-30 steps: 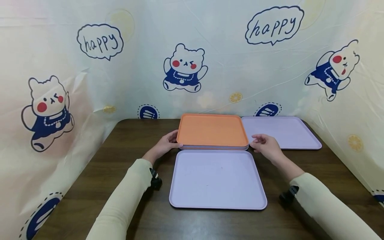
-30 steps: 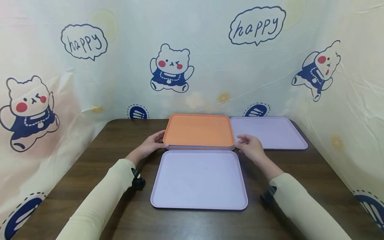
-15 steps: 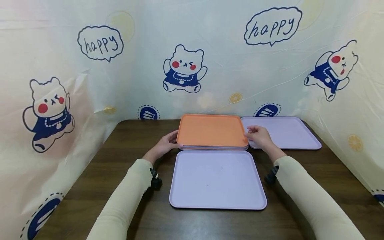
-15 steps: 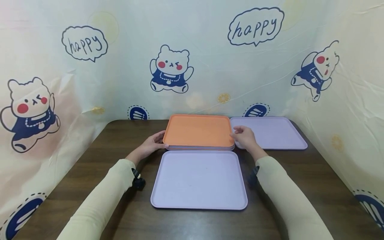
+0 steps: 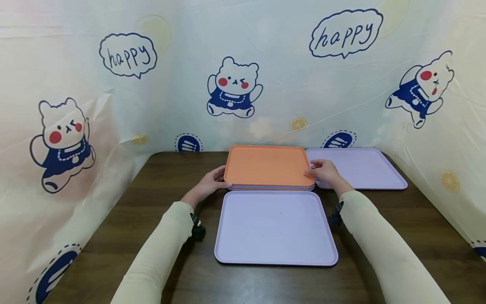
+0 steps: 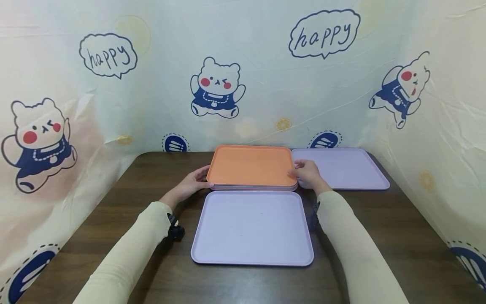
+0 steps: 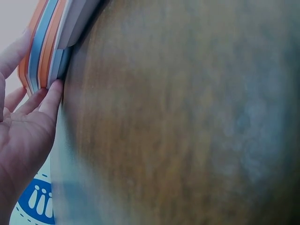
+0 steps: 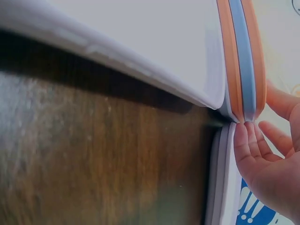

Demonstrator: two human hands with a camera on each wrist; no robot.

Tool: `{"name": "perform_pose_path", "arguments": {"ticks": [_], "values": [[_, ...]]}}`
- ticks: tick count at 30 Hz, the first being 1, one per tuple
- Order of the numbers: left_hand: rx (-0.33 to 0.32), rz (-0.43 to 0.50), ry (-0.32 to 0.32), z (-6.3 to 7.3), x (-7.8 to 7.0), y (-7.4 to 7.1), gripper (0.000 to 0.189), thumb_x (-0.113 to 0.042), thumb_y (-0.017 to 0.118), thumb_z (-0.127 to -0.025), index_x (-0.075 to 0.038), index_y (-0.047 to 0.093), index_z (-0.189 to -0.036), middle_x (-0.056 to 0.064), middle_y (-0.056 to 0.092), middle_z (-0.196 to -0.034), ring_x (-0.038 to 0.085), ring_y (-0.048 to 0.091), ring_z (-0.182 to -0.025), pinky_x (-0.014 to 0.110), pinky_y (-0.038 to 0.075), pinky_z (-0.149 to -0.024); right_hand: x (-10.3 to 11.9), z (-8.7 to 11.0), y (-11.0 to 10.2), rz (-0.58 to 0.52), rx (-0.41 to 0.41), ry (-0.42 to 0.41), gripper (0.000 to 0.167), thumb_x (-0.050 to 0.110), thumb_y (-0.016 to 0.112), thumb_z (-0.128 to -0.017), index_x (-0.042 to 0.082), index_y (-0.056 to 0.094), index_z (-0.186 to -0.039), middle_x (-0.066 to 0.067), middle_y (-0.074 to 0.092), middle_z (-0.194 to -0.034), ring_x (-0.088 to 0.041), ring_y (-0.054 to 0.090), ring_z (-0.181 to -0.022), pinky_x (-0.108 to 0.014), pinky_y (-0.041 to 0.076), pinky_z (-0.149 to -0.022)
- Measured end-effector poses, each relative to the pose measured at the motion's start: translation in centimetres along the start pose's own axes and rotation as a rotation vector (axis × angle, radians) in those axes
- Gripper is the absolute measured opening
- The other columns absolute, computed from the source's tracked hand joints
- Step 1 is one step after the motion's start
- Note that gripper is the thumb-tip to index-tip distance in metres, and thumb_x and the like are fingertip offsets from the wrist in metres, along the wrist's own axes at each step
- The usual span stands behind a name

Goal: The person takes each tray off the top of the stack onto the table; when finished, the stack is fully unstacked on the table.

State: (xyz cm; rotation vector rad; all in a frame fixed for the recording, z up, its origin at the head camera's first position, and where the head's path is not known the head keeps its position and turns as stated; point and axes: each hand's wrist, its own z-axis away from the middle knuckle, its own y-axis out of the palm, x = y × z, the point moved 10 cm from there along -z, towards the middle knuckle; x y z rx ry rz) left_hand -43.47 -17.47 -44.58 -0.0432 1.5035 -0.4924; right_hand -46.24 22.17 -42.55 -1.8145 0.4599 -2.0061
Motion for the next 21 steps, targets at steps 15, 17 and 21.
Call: {"name": "perform_pose_path", "arguments": {"ticks": [15, 17, 21], "values": [[-0.003, -0.003, -0.006, 0.01, -0.09, -0.13, 0.08, -0.025, 0.076, -0.086, -0.018, 0.031, -0.152, 0.005, 0.042, -0.149, 0.022, 0.044, -0.131, 0.041, 0.034, -0.109, -0.79, -0.8, 0.44, 0.001, 0.006, 0.011, 0.054, 0.008, 0.071, -0.088, -0.006, 0.05, -0.136, -0.023, 0.053, -0.128, -0.031, 0.052, -0.112, -0.037, 0.05, -0.092], [0.003, 0.0, -0.006, 0.0, -0.06, -0.1, 0.08, -0.024, 0.075, -0.087, -0.018, 0.03, -0.152, 0.006, 0.04, -0.15, 0.023, 0.043, -0.132, 0.042, 0.034, -0.109, -0.72, -0.87, 0.48, 0.011, 0.003, 0.001, 0.052, 0.006, 0.07, -0.088, -0.007, 0.05, -0.135, -0.024, 0.054, -0.128, -0.031, 0.052, -0.112, -0.036, 0.05, -0.091], [0.021, 0.019, -0.012, 0.0, 0.06, 0.05, 0.08, -0.022, 0.074, -0.088, -0.018, 0.028, -0.153, 0.007, 0.036, -0.152, 0.025, 0.039, -0.135, 0.043, 0.03, -0.111, -0.66, -0.97, 0.67, 0.016, 0.003, -0.008, 0.049, 0.003, 0.067, -0.089, -0.009, 0.05, -0.134, -0.025, 0.054, -0.129, -0.032, 0.054, -0.113, -0.037, 0.051, -0.09]]}}
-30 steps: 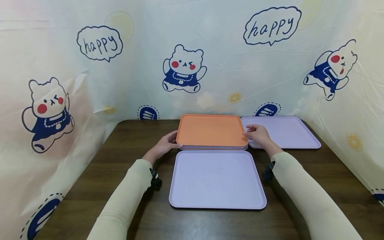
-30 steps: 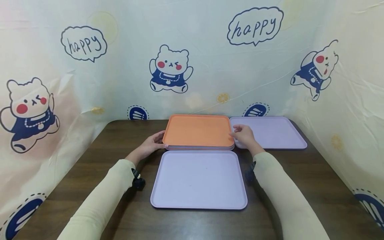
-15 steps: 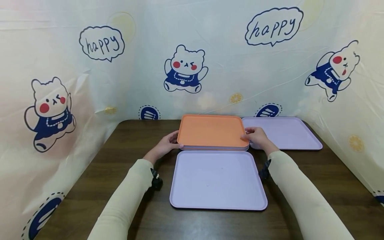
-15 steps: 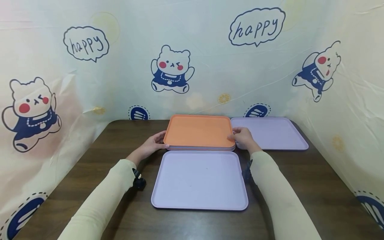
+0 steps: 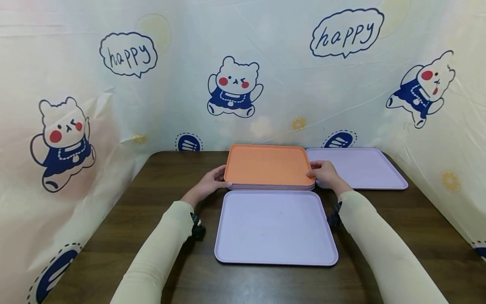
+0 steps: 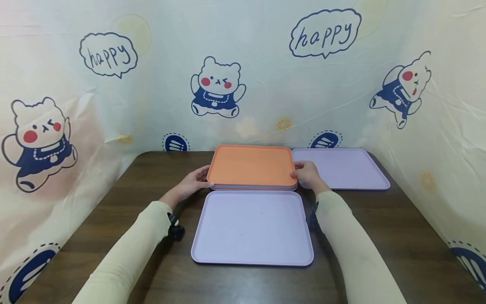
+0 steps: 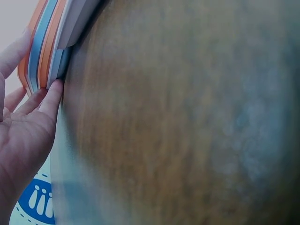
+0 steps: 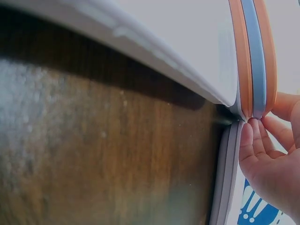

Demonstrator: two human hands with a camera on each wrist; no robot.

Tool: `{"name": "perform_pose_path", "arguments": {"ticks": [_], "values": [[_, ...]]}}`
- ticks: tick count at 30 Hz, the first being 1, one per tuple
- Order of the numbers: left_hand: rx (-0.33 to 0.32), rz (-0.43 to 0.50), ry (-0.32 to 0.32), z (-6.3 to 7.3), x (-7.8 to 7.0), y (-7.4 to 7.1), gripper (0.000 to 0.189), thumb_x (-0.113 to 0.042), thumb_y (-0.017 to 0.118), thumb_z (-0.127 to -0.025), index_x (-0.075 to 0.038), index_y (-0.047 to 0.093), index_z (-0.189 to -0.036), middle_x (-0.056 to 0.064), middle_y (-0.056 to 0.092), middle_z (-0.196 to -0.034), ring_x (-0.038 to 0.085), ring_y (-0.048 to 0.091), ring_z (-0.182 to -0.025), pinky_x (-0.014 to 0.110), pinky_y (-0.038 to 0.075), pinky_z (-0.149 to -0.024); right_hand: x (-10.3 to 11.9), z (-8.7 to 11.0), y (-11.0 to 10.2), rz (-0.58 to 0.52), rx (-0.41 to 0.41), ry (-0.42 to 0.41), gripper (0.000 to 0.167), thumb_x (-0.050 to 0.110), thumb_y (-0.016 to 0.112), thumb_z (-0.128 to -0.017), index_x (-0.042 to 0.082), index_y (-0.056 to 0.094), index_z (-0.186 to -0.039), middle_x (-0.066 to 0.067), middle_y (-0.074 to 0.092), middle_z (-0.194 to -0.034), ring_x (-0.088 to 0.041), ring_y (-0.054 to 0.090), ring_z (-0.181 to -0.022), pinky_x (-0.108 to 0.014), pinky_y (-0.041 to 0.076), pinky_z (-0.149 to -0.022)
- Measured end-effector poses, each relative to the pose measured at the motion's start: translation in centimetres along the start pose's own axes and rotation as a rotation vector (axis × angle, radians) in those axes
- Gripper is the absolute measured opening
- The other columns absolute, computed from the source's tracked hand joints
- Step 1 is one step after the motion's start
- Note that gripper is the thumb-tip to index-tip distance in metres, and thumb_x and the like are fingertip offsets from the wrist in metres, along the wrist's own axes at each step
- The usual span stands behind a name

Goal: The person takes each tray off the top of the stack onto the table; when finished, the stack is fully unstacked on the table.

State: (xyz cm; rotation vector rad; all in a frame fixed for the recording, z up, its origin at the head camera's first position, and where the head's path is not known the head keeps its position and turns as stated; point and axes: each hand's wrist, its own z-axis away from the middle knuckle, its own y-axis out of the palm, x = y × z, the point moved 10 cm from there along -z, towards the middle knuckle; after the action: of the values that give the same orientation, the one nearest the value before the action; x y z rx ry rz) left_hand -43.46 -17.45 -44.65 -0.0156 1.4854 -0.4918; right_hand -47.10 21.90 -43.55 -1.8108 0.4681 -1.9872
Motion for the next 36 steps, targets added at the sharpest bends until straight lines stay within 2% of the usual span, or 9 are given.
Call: {"name": "perform_pose_path", "arguments": {"ticks": [3, 8, 10, 15, 21, 27, 36], "values": [[0.016, 0.01, -0.023, 0.4, -0.5, 0.1, 0.081, -0.019, 0.074, -0.089, -0.015, 0.026, -0.154, 0.009, 0.034, -0.153, 0.027, 0.037, -0.137, 0.044, 0.029, -0.111, 0.2, -0.1, 0.1, 0.011, -0.006, 0.001, 0.048, 0.0, 0.063, -0.09, -0.009, 0.049, -0.134, -0.025, 0.054, -0.13, -0.033, 0.054, -0.113, -0.039, 0.05, -0.093], [0.014, -0.016, -0.011, 0.2, -0.3, 0.1, 0.08, -0.022, 0.075, -0.087, -0.015, 0.03, -0.153, 0.008, 0.037, -0.152, 0.026, 0.038, -0.136, 0.044, 0.029, -0.111, 0.4, 0.2, -0.1, 0.014, -0.026, 0.022, 0.048, -0.002, 0.058, -0.09, -0.008, 0.047, -0.136, -0.024, 0.053, -0.128, -0.03, 0.054, -0.107, -0.035, 0.051, -0.089], [0.003, -0.027, 0.001, -0.3, 0.4, 0.0, 0.079, -0.026, 0.076, -0.086, -0.017, 0.033, -0.152, 0.005, 0.039, -0.151, 0.024, 0.039, -0.135, 0.043, 0.03, -0.111, 0.3, 0.2, -0.2, -0.002, -0.034, 0.039, 0.047, -0.003, 0.057, -0.09, -0.007, 0.048, -0.136, -0.023, 0.053, -0.127, -0.028, 0.054, -0.104, -0.032, 0.052, -0.085], [-0.009, -0.036, -0.007, -0.2, 0.4, -0.1, 0.078, -0.026, 0.077, -0.085, -0.016, 0.036, -0.15, 0.004, 0.041, -0.149, 0.023, 0.041, -0.134, 0.043, 0.032, -0.11, 0.8, 0.4, -0.5, -0.014, -0.026, 0.036, 0.046, -0.003, 0.055, -0.09, -0.006, 0.048, -0.135, -0.022, 0.053, -0.126, -0.028, 0.054, -0.104, -0.031, 0.053, -0.084], [-0.019, -0.017, -0.022, -0.3, 0.5, -0.2, 0.079, -0.022, 0.078, -0.085, -0.014, 0.035, -0.151, 0.006, 0.041, -0.149, 0.024, 0.041, -0.134, 0.042, 0.031, -0.11, 1.5, 0.7, -1.3, 0.027, -0.033, 0.015, 0.046, -0.004, 0.055, -0.088, -0.008, 0.049, -0.133, -0.023, 0.054, -0.124, -0.028, 0.055, -0.102, -0.026, 0.052, -0.077], [-0.023, -0.011, -0.025, -0.3, 0.6, -0.3, 0.08, -0.02, 0.078, -0.084, -0.014, 0.035, -0.151, 0.005, 0.04, -0.151, 0.024, 0.04, -0.135, 0.042, 0.031, -0.11, 1.4, 1.0, -1.9, 0.023, -0.021, 0.035, 0.049, -0.004, 0.055, -0.088, -0.012, 0.046, -0.136, -0.029, 0.051, -0.131, -0.03, 0.055, -0.106, -0.028, 0.053, -0.08], [-0.018, -0.005, -0.015, -0.4, 0.6, -0.2, 0.081, -0.019, 0.079, -0.083, -0.014, 0.035, -0.15, 0.007, 0.039, -0.151, 0.025, 0.039, -0.136, 0.042, 0.032, -0.11, -0.1, 1.3, -1.8, -0.123, 0.065, 0.147, 0.051, 0.0, 0.053, -0.095, -0.01, 0.038, -0.143, -0.029, 0.045, -0.137, -0.021, 0.06, -0.095, -0.029, 0.055, -0.081]]}}
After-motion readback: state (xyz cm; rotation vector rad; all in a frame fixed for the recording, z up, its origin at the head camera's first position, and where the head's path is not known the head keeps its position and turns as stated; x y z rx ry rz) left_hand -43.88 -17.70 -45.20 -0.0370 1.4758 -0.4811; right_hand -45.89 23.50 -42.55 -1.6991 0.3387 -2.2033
